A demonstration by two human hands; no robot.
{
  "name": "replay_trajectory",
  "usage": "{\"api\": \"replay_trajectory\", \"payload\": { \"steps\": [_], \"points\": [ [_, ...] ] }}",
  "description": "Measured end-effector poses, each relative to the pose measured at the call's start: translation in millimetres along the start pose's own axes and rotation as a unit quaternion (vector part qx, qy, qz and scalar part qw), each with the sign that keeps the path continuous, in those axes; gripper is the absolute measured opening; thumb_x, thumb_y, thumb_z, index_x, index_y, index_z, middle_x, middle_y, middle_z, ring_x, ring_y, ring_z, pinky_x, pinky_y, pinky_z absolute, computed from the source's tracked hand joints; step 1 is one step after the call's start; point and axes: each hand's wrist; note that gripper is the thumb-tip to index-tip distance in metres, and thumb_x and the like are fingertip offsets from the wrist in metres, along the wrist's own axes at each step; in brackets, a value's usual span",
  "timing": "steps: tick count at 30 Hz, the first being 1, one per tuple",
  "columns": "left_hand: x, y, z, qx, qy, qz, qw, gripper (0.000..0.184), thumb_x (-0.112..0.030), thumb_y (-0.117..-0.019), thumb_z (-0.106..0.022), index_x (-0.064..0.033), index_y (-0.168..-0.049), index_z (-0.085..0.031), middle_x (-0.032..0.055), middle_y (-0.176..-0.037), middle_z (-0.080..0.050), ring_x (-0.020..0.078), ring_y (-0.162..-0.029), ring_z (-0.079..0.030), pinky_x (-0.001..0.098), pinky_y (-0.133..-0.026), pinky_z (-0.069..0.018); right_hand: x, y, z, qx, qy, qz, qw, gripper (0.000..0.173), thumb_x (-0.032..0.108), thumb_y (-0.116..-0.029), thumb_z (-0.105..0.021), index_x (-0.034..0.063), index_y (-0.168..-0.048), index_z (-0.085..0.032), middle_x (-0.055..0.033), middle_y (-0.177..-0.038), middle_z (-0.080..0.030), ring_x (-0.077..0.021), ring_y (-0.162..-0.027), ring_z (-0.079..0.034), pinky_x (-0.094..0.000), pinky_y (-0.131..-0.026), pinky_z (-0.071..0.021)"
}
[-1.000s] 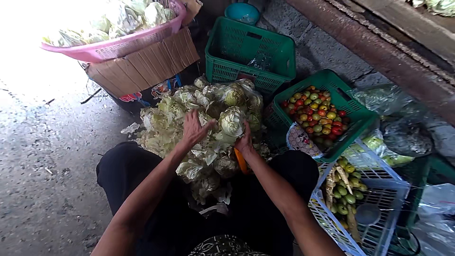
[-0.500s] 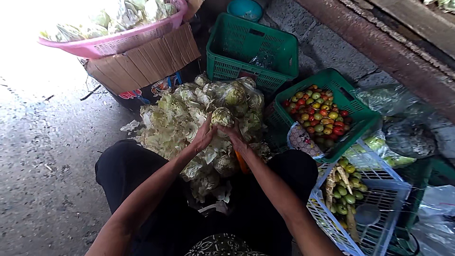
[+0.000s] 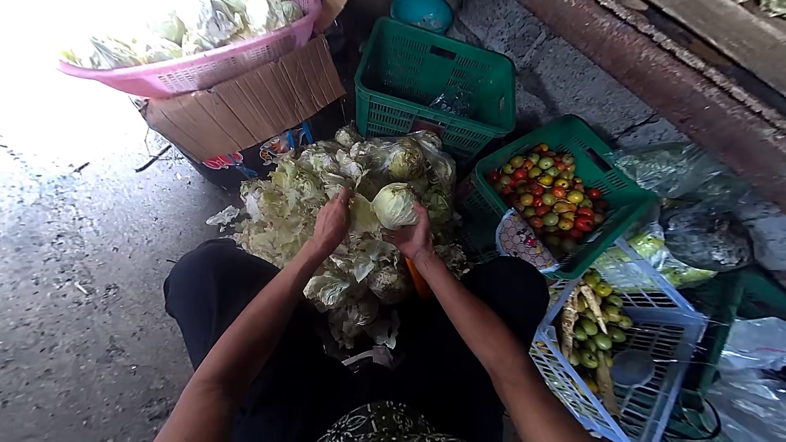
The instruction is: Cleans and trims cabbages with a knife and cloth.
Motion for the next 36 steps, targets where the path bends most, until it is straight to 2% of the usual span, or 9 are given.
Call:
{"api": "replay_trajectory", "payload": {
  "steps": [8, 10, 13, 15, 17, 22, 31, 33, 36],
  "points": [
    [-2, -22, 29, -0.079, -0.070, 0.101, 0.989, 0.035, -0.002, -0.1050, -0.041, 0.0014, -0.138, -0.051, 0.0315, -0.131, -0.058, 0.0521, -0.109, -0.064, 0.0673, -0.089, -0.0504, 4, 2, 8, 0.167, -0.062, 0.012, 0.984, 0.076, 0.067, -0.0928, -0.031, 0.0177, -0.151, -0.034, -0.0283, -0.137, -0.056, -0.0495, -0.114, -0.063, -0.0597, -0.081, -0.0580],
    [3, -25, 31, -0.109, -0.089, 0.106, 0.984, 0.039, -0.019, -0.1076, -0.047, 0.0011, -0.140, -0.052, 0.0337, -0.136, -0.054, 0.0540, -0.119, -0.058, 0.0686, -0.095, -0.0463, 3, 3, 7, 0.164, -0.038, 0.025, 0.985, 0.066, 0.054, -0.0942, -0.035, 0.0138, -0.146, -0.038, -0.0253, -0.137, -0.055, -0.0452, -0.114, -0.061, -0.0593, -0.082, -0.0570],
    [19, -19, 11, -0.122, -0.046, -0.001, 0.992, 0.085, -0.062, -0.1025, -0.040, 0.0046, -0.155, -0.034, 0.0369, -0.160, -0.025, 0.0573, -0.148, -0.022, 0.0715, -0.117, -0.0192, -2, 2, 6, 0.159, 0.012, 0.037, 0.987, 0.068, 0.036, -0.0803, -0.060, 0.0069, -0.139, -0.043, -0.0236, -0.130, -0.058, -0.0395, -0.109, -0.064, -0.0580, -0.085, -0.0575],
    [19, -8, 4, -0.029, 0.121, -0.028, 0.992, 0.082, -0.066, -0.1038, -0.027, -0.0072, -0.161, -0.028, 0.0202, -0.166, -0.025, 0.0398, -0.152, -0.027, 0.0605, -0.120, -0.0272, -3, 3, 5, 0.176, 0.056, 0.039, 0.982, 0.077, 0.030, -0.0693, -0.071, 0.0063, -0.137, -0.043, -0.0172, -0.124, -0.062, -0.0305, -0.107, -0.066, -0.0523, -0.087, -0.0578],
    [21, -6, -2, 0.106, 0.342, 0.001, 0.934, 0.079, -0.073, -0.1015, -0.021, -0.0231, -0.162, -0.028, 0.0051, -0.163, -0.038, 0.0253, -0.144, -0.043, 0.0539, -0.113, -0.0411, 1, 13, -3, 0.171, 0.098, 0.049, 0.979, 0.079, 0.025, -0.0620, -0.077, 0.0099, -0.133, -0.045, -0.0072, -0.112, -0.065, -0.0196, -0.098, -0.067, -0.0439, -0.082, -0.0584],
    [12, -15, 2, 0.150, 0.481, 0.064, 0.862, 0.068, -0.064, -0.0975, -0.050, -0.0256, -0.153, -0.039, 0.0059, -0.131, -0.064, 0.0198, -0.108, -0.066, 0.0407, -0.085, -0.0565, 14, 18, -8, 0.182, 0.137, 0.109, 0.968, 0.088, 0.012, -0.0633, -0.073, 0.0165, -0.145, -0.039, -0.0028, -0.120, -0.063, -0.0132, -0.100, -0.064, -0.0363, -0.082, -0.0577],
    [-1, -12, 10, 0.044, 0.555, 0.079, 0.827, 0.009, -0.010, -0.1020, -0.060, -0.0133, -0.110, -0.057, 0.0005, -0.098, -0.063, 0.0120, -0.083, -0.065, 0.0320, -0.078, -0.0589, 22, 11, -4, 0.136, 0.257, 0.271, 0.918, 0.085, 0.008, -0.0651, -0.075, 0.0120, -0.145, -0.047, -0.0088, -0.145, -0.052, -0.0164, -0.117, -0.059, -0.0375, -0.088, -0.0551],
    [1, -15, 6, 0.029, 0.556, 0.087, 0.826, 0.006, -0.017, -0.1043, -0.058, -0.0132, -0.108, -0.059, 0.0003, -0.097, -0.066, 0.0115, -0.084, -0.066, 0.0298, -0.077, -0.0579, 26, 18, -7, 0.112, 0.337, 0.303, 0.884, 0.090, 0.006, -0.0649, -0.075, 0.0105, -0.149, -0.043, -0.0130, -0.150, -0.048, -0.0212, -0.124, -0.057, -0.0416, -0.093, -0.0537],
    [4, -16, 4, 0.040, 0.504, 0.092, 0.858, 0.048, -0.048, -0.1041, -0.054, -0.0156, -0.139, -0.049, 0.0071, -0.126, -0.060, 0.0200, -0.106, -0.064, 0.0404, -0.088, -0.0558, 25, 17, -9, 0.097, 0.430, 0.392, 0.807, 0.096, 0.000, -0.0590, -0.084, -0.0018, -0.145, -0.042, -0.0220, -0.150, -0.046, -0.0281, -0.134, -0.051, -0.0433, -0.107, -0.0483]
  ]
}}
Point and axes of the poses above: each hand's wrist, its own y-axis away from the middle knuckle, its own z-axis out of the back of the hand, x = y × z
